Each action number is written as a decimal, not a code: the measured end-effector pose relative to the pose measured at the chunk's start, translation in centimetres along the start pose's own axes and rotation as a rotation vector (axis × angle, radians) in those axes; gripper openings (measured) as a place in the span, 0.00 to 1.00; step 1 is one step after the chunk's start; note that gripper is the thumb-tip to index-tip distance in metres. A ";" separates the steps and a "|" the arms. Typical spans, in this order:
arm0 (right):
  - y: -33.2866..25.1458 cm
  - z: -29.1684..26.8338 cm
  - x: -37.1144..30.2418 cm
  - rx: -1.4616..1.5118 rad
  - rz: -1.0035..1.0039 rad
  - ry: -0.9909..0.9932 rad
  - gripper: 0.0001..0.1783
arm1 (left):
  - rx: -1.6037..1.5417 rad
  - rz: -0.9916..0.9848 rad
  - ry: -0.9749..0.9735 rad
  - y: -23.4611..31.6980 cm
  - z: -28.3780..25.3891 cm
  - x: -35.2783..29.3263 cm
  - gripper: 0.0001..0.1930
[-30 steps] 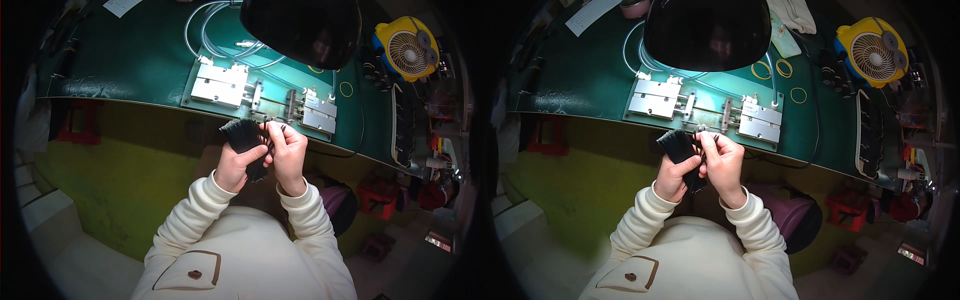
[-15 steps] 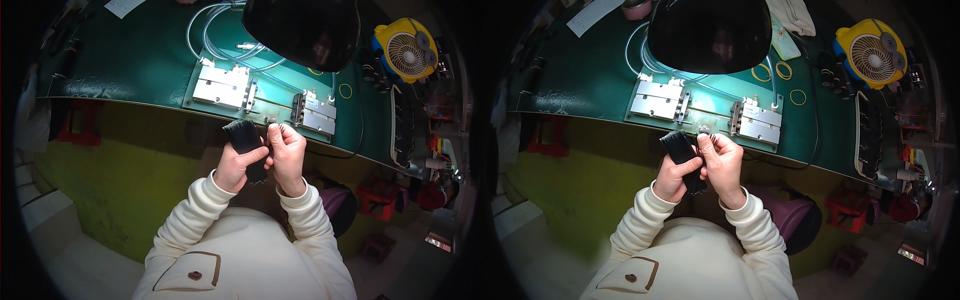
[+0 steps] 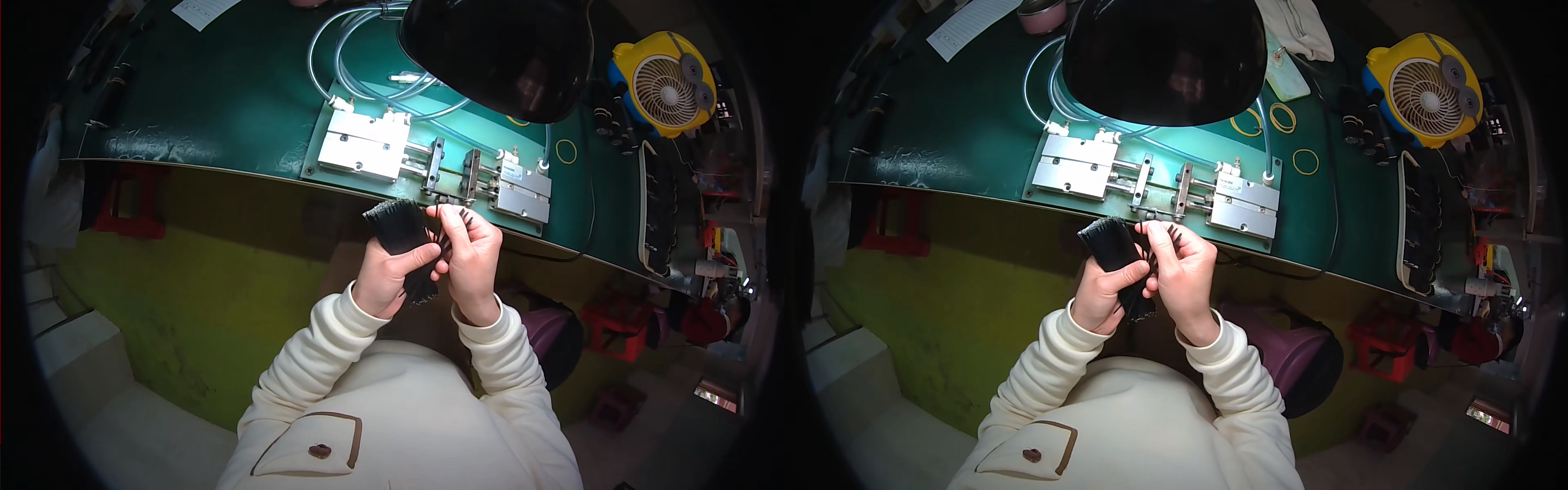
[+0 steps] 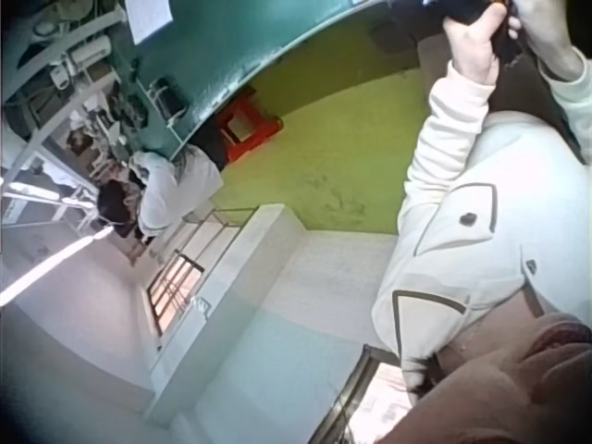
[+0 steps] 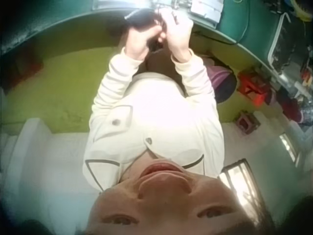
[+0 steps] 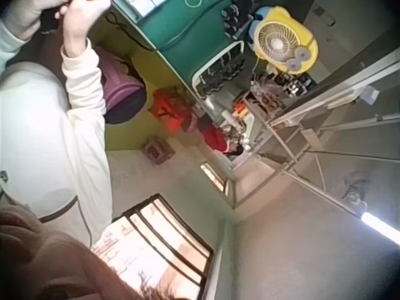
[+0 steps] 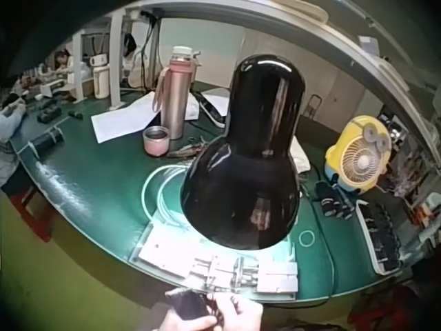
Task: Assembling small electronic components at a factory workbench.
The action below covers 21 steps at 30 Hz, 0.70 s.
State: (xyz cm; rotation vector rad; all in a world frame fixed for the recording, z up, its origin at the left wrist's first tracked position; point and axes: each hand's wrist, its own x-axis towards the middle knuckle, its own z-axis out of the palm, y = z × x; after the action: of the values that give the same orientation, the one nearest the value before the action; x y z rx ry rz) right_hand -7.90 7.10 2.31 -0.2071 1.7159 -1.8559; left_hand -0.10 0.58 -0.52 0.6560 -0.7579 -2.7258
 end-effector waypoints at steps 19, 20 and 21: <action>0.1 -0.4 0.0 0.014 -0.022 -0.053 0.12 | -0.027 -0.022 -0.023 0.1 0.0 0.0 0.05; -0.1 -0.2 -0.2 0.007 -0.030 -0.046 0.11 | -0.037 -0.038 -0.039 0.2 0.0 -0.1 0.06; -0.3 0.0 -0.4 -0.001 -0.038 -0.038 0.11 | -0.036 -0.037 -0.039 0.2 -0.1 -0.1 0.06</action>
State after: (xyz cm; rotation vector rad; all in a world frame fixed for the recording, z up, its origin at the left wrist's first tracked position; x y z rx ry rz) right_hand -7.70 7.33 2.70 -0.2757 1.6982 -1.8669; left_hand 0.07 0.45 -0.44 0.6166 -0.7099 -2.7862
